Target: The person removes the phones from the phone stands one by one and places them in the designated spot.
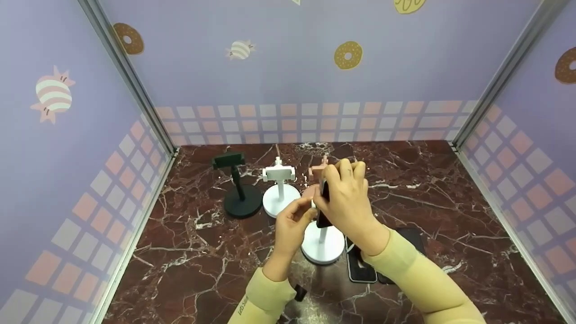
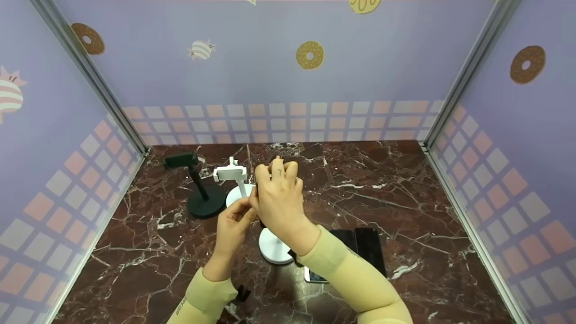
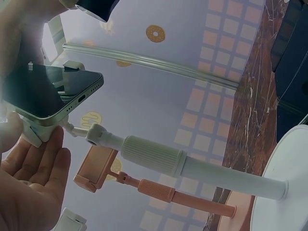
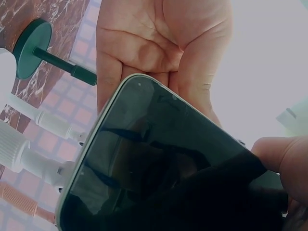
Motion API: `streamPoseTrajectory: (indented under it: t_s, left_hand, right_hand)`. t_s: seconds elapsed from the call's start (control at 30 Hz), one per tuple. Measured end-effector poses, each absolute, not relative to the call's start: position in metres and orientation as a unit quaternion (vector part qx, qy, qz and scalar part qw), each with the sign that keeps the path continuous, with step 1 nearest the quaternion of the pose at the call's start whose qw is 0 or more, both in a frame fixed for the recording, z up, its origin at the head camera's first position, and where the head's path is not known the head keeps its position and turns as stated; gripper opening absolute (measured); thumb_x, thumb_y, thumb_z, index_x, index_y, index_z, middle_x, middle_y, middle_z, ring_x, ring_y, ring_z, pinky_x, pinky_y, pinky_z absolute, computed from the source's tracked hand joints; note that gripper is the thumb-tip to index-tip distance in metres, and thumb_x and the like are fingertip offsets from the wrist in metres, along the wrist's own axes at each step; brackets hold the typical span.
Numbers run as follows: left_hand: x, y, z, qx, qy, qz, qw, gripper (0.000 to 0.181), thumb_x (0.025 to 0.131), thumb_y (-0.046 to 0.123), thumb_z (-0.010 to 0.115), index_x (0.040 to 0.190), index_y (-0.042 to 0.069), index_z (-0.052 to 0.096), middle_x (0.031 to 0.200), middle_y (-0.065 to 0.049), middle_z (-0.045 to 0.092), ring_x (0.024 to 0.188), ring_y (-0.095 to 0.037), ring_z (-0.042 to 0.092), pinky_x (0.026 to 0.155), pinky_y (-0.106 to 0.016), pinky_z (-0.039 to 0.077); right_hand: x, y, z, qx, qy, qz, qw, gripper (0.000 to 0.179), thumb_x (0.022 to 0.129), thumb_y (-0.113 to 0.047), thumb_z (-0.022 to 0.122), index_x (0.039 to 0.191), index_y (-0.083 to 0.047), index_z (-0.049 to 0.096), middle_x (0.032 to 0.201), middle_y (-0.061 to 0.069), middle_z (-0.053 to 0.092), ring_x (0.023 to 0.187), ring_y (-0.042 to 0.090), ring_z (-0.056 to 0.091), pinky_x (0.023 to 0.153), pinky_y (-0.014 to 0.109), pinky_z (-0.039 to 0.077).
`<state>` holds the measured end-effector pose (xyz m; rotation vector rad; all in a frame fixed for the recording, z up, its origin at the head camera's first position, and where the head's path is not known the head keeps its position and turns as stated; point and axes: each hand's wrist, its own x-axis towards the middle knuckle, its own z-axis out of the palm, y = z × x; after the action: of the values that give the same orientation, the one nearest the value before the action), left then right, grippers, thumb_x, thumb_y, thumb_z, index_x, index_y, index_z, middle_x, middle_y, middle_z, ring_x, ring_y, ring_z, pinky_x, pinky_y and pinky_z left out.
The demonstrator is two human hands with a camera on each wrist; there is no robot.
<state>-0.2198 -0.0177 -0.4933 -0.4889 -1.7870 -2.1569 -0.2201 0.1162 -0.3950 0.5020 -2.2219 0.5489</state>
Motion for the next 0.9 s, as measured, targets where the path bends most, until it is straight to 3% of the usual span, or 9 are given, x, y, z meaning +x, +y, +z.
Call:
streamPoseTrajectory:
  t_s: [0.37,0.9]
  left_hand:
    - [-0.2186,-0.0164,-0.4914,-0.161,-0.619,-0.754,0.148,0.028,0.091,-0.006,0.071,0.115,-0.019,0.065,0.108,-0.036,0.067,0.091,-0.002,0.067,0.083,-0.018,0.057]
    - [-0.2198,-0.0165,-0.4942,-0.174,-0.624,-0.745,0.157,0.029,0.093,0.0,0.071,0.116,-0.017,0.065,0.109,-0.034,0.068,0.093,-0.004,0.067,0.083,-0.019,0.057]
  right_hand:
    - [-0.2201,0.1181,-0.3942,0.205,-0.872,0.222,0.385,0.03,0.079,-0.011,0.075,0.096,-0.008,0.051,0.096,0.015,0.047,0.099,0.039,0.038,0.06,0.048,0.042]
    - [-0.2215,0.1208,-0.3946,0.222,-0.863,0.223,0.394,0.029,0.079,-0.012,0.075,0.095,-0.008,0.051,0.095,0.015,0.048,0.096,0.038,0.039,0.057,0.046,0.041]
